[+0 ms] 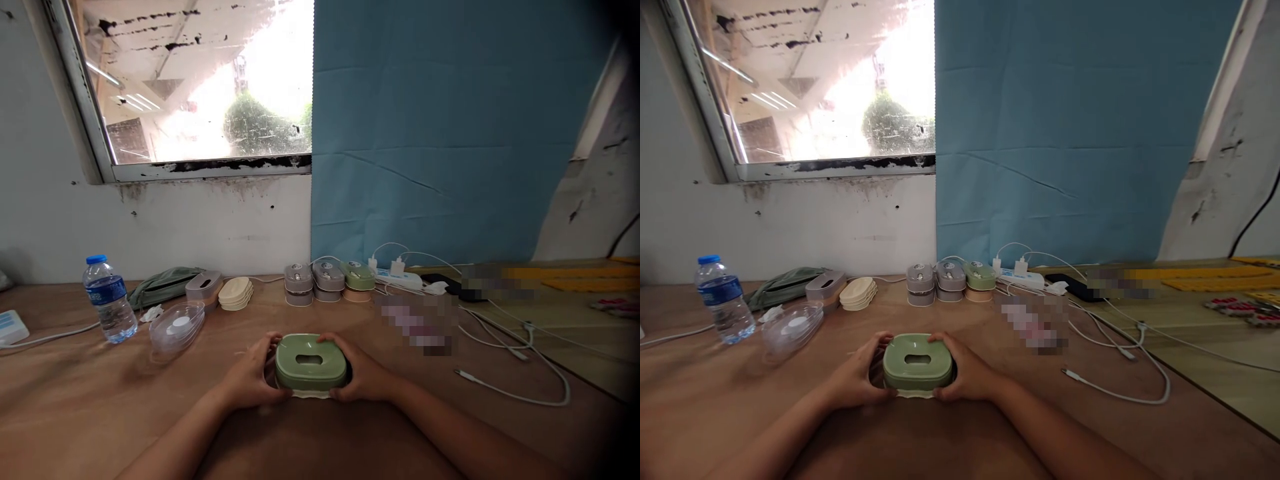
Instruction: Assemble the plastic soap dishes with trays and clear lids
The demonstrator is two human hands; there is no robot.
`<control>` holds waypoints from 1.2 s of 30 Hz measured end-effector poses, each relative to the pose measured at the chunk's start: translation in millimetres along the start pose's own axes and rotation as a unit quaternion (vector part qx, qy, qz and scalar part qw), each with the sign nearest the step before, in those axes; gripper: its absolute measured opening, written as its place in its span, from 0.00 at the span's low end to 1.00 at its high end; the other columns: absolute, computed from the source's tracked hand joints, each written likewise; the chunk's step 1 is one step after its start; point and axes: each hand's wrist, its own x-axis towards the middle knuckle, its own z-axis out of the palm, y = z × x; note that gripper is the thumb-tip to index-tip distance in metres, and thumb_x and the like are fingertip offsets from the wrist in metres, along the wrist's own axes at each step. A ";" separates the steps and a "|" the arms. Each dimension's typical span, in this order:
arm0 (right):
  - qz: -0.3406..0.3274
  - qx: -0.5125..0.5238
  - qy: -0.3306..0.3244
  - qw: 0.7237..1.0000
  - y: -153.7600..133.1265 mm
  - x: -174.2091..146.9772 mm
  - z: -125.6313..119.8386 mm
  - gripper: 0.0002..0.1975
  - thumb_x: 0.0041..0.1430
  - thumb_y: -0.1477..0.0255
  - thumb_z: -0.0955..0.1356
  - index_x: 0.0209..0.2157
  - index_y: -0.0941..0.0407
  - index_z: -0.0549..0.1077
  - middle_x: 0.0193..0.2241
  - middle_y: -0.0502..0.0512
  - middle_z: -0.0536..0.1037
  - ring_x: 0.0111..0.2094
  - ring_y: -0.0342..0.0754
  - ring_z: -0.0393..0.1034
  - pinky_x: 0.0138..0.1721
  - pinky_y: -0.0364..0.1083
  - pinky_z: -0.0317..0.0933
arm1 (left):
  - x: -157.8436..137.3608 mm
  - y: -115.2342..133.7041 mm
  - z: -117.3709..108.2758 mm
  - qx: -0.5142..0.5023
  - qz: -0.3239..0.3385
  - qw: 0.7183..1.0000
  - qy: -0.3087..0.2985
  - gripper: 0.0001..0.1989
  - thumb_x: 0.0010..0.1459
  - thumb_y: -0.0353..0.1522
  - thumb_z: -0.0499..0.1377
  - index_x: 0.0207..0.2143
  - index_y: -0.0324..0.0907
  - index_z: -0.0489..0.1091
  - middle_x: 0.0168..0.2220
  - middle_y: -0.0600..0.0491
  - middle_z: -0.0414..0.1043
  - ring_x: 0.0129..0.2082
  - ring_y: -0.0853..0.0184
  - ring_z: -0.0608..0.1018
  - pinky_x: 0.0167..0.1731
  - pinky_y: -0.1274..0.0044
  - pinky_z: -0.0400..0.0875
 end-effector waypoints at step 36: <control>0.026 -0.088 0.016 0.996 -15.8 -0.9 1.1 0.31 0.37 0.65 0.72 0.45 0.54 0.59 0.44 0.55 0.65 0.44 0.53 0.61 0.44 0.48 0.56 | -11.5 -69.2 -98.1 0.474 -0.209 0.761 0.391 0.13 0.57 0.29 0.45 0.44 0.39 0.61 0.36 0.47 0.73 0.38 0.57 0.71 0.36 0.71 0.55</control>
